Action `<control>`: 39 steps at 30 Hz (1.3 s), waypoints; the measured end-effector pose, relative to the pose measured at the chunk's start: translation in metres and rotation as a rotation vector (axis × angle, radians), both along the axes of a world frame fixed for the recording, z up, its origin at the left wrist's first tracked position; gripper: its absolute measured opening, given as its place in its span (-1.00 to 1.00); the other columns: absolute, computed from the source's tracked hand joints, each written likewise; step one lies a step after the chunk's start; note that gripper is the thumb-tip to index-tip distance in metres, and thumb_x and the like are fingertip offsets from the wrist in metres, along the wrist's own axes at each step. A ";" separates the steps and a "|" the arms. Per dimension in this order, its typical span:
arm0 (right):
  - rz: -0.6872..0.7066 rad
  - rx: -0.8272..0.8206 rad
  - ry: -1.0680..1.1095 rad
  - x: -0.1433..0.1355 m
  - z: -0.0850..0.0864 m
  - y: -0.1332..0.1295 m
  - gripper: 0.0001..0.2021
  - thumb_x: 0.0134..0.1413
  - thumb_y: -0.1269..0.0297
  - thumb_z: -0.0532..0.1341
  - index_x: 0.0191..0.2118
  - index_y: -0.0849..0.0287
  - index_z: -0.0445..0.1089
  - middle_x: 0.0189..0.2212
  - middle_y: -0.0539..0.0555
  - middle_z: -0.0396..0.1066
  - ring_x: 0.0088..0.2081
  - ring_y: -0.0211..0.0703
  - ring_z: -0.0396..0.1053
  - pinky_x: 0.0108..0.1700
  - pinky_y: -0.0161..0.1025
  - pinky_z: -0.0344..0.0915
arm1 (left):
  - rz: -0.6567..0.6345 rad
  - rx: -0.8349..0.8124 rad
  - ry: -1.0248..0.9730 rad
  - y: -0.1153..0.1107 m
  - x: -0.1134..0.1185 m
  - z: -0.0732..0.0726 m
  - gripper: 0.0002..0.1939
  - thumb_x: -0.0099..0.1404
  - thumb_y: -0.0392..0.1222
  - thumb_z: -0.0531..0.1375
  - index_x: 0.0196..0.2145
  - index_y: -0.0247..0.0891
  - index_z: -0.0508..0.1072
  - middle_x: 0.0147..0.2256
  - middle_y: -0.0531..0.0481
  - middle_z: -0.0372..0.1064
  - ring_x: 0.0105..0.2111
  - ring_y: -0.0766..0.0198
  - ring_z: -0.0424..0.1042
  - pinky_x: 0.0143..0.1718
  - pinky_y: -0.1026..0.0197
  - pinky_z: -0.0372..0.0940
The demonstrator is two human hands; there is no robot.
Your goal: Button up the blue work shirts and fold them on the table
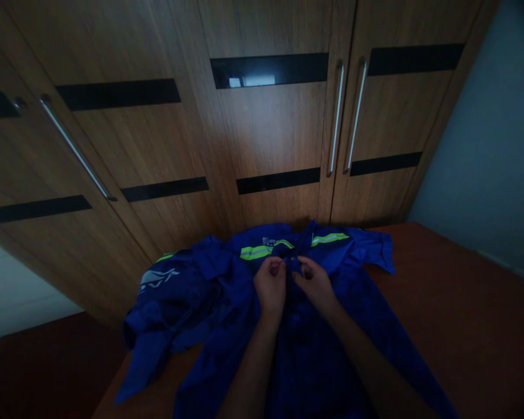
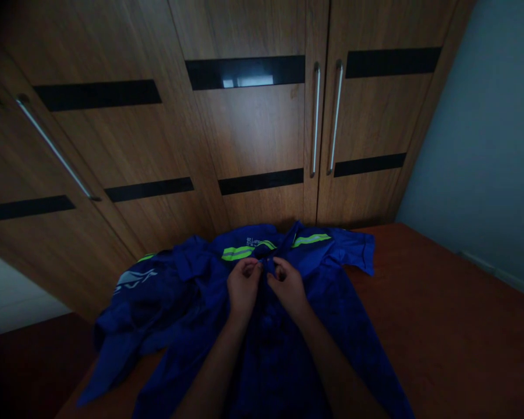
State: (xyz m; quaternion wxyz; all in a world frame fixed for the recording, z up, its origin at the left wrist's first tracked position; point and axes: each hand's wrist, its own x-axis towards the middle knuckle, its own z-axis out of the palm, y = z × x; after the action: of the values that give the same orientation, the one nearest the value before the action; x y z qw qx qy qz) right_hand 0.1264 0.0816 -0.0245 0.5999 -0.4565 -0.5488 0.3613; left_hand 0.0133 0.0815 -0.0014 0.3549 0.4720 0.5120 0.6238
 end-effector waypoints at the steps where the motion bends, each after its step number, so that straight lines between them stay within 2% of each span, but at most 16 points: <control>1: 0.000 0.004 -0.014 0.000 0.000 -0.001 -0.64 -0.18 0.25 0.22 -0.17 0.22 0.39 -0.64 -0.17 0.12 -0.58 -0.33 0.13 -0.50 -0.36 0.12 | -0.004 0.013 0.034 0.000 -0.001 0.000 -0.92 0.08 -0.24 0.26 -0.40 -0.25 0.46 -0.47 0.04 0.47 -0.43 0.29 0.46 -0.38 0.30 0.29; 5: -0.010 0.020 -0.141 0.000 0.001 -0.004 -0.66 -0.18 0.32 0.19 -0.17 0.21 0.36 -0.65 -0.18 0.14 -0.58 -0.32 0.16 -0.49 -0.36 0.11 | -0.060 0.085 0.267 -0.004 -0.004 0.003 -0.93 0.17 -0.24 0.20 -0.34 -0.21 0.48 -0.39 0.03 0.50 -0.36 0.26 0.48 -0.29 0.26 0.31; 9: 0.022 0.024 -0.197 0.002 0.000 -0.005 -0.66 -0.15 0.31 0.19 -0.15 0.20 0.29 -0.65 -0.20 0.12 -0.59 -0.32 0.16 -0.50 -0.36 0.10 | -0.091 0.177 0.486 -0.005 -0.008 0.002 -0.88 0.21 -0.29 0.16 -0.30 -0.20 0.48 -0.32 0.01 0.51 -0.31 0.25 0.49 -0.23 0.23 0.32; 17: 0.056 -0.015 -0.194 0.002 0.000 -0.005 -0.65 -0.18 0.28 0.20 -0.16 0.17 0.24 -0.69 -0.24 0.08 -0.63 -0.33 0.12 -0.55 -0.37 0.03 | -0.119 0.195 0.602 -0.005 -0.013 0.004 -0.85 0.23 -0.34 0.13 -0.29 -0.20 0.47 -0.32 0.02 0.52 -0.30 0.27 0.49 -0.23 0.26 0.32; 23: 0.078 -0.009 -0.202 0.000 -0.001 -0.006 -0.61 -0.14 0.29 0.19 -0.11 0.20 0.23 -0.69 -0.24 0.09 -0.63 -0.33 0.12 -0.53 -0.36 0.07 | -0.139 0.175 0.668 -0.007 -0.014 0.006 -0.81 0.20 -0.41 0.11 -0.32 -0.20 0.47 -0.35 0.02 0.51 -0.33 0.27 0.48 -0.24 0.25 0.29; 27: 0.094 0.047 -0.321 0.000 0.000 -0.010 -0.58 -0.10 0.35 0.16 -0.03 0.25 0.25 -0.65 -0.20 0.14 -0.60 -0.32 0.17 -0.48 -0.35 0.12 | -0.147 0.157 0.676 -0.008 -0.015 0.006 -0.79 0.19 -0.43 0.08 -0.33 -0.20 0.46 -0.37 0.02 0.50 -0.34 0.27 0.47 -0.27 0.25 0.28; 32: 0.095 0.094 -0.591 0.003 0.002 -0.014 -0.48 -0.12 0.46 0.13 0.07 0.26 0.20 -0.62 -0.16 0.23 -0.57 -0.29 0.23 -0.46 -0.34 0.12 | -0.141 0.124 0.643 -0.009 -0.013 0.007 -0.82 0.17 -0.40 0.08 -0.35 -0.20 0.43 -0.43 0.06 0.46 -0.42 0.31 0.46 -0.36 0.30 0.27; 36: 0.072 0.090 -0.776 0.003 0.003 -0.016 -0.45 -0.05 0.40 0.13 0.14 0.25 0.14 -0.53 -0.05 0.36 -0.49 -0.19 0.34 -0.41 -0.30 0.14 | -0.155 0.074 0.429 -0.009 -0.010 0.007 -0.85 0.15 -0.36 0.10 -0.32 -0.21 0.39 -0.47 0.08 0.44 -0.45 0.32 0.45 -0.40 0.32 0.28; 39: 0.088 0.077 -0.826 0.003 0.006 -0.019 -0.44 -0.01 0.37 0.13 0.16 0.22 0.12 -0.46 0.01 0.42 -0.42 -0.14 0.38 -0.36 -0.29 0.17 | -0.156 0.037 0.293 -0.008 -0.008 0.005 -0.88 0.11 -0.32 0.15 -0.33 -0.21 0.36 -0.50 0.10 0.42 -0.47 0.31 0.45 -0.42 0.32 0.29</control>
State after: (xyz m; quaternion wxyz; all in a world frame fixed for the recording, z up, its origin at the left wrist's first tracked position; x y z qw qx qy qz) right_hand 0.1294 0.0631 -0.0186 0.3298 -0.5164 -0.7755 0.1521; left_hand 0.0048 0.0737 0.0041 0.3151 0.6026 0.5084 0.5283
